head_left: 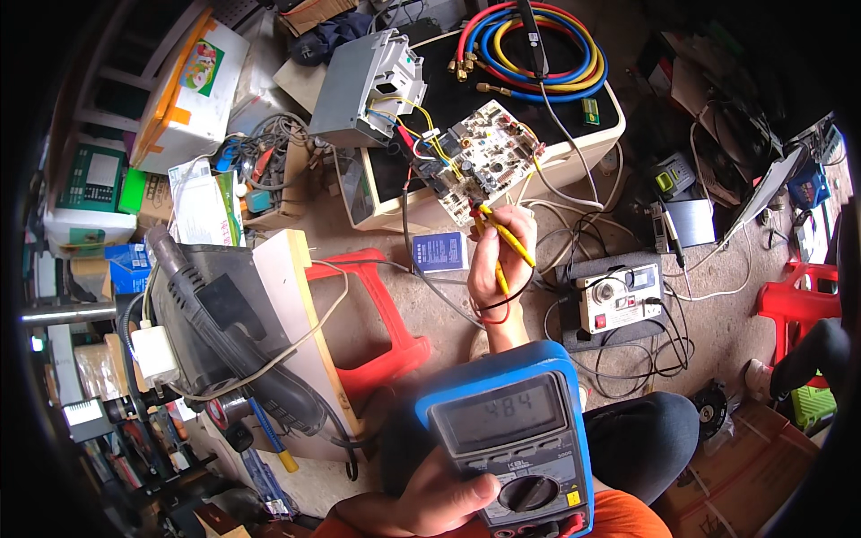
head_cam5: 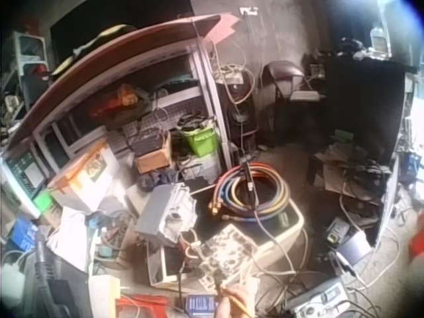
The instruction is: The person uses a multimeter to test voltage on a circuit board, touching probes to various points and observing the digital display. They then connect wires to a power supply and continue testing the board.
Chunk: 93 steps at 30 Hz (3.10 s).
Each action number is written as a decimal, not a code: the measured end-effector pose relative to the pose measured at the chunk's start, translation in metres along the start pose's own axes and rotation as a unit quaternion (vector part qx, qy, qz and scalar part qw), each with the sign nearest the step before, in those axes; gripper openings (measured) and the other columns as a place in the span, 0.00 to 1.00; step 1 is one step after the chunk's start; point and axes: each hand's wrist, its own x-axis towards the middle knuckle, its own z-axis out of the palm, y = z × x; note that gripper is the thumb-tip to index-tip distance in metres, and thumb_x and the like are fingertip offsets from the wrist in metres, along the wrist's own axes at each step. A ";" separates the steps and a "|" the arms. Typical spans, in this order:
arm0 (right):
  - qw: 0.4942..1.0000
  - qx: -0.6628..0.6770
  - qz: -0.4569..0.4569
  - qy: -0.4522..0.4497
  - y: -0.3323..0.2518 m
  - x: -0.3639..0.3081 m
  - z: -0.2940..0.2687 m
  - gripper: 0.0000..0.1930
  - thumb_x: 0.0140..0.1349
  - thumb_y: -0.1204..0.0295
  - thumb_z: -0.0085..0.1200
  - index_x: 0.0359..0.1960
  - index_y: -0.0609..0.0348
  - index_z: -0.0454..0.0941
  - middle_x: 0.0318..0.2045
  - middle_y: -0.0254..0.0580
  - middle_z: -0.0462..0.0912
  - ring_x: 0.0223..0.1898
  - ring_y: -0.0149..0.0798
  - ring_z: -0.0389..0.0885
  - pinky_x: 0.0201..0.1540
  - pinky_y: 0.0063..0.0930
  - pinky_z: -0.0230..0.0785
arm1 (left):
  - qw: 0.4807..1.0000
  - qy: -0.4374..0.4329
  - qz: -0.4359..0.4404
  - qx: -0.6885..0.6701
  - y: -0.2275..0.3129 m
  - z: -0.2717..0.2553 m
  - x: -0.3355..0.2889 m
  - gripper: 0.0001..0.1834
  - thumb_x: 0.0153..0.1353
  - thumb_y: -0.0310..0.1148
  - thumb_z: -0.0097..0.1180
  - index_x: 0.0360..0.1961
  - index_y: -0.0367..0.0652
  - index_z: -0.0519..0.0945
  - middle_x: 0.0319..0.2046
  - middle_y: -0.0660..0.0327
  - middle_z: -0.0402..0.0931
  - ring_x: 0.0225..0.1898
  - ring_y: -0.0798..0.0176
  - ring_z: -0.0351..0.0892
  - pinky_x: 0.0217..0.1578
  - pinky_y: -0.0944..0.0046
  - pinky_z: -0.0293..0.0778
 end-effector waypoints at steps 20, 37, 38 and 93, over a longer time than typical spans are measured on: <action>0.994 0.046 0.078 0.063 0.022 -0.003 0.019 0.10 0.63 0.85 0.51 0.46 0.66 0.69 0.46 0.49 0.73 0.44 0.39 0.77 0.49 0.29 0.73 | 1.000 0.006 -0.009 -0.010 0.002 0.005 0.001 0.43 0.65 0.36 0.64 0.74 0.34 0.55 0.69 0.47 0.66 0.68 0.47 0.68 0.68 0.43 0.62; 0.983 -0.123 -0.125 -0.052 -0.054 0.058 -0.031 0.13 0.61 0.80 0.65 0.47 0.56 0.83 0.39 0.46 0.79 0.38 0.41 0.80 0.41 0.28 0.75 | 0.989 -0.035 0.122 -0.072 -0.003 -0.026 -0.032 0.49 0.69 0.63 0.47 0.77 0.39 0.50 0.68 0.31 0.60 0.65 0.28 0.69 0.64 0.27 0.66; 0.980 -0.128 -0.143 -0.056 -0.058 0.061 -0.034 0.13 0.61 0.80 0.65 0.47 0.56 0.83 0.39 0.46 0.79 0.38 0.41 0.80 0.40 0.27 0.75 | 0.979 -0.031 0.167 -0.110 -0.006 -0.021 -0.030 0.49 0.69 0.64 0.46 0.77 0.40 0.50 0.68 0.32 0.61 0.63 0.28 0.71 0.63 0.27 0.68; 0.689 0.485 0.538 -0.015 -0.055 0.013 -0.121 0.16 0.73 0.57 0.54 0.36 0.58 0.78 0.29 0.40 0.80 0.13 0.31 0.72 0.13 0.19 0.66 | 0.957 0.100 0.269 -0.037 0.010 -0.029 -0.002 0.39 0.72 0.58 0.45 0.70 0.34 0.63 0.55 0.36 0.74 0.42 0.34 0.85 0.35 0.39 0.87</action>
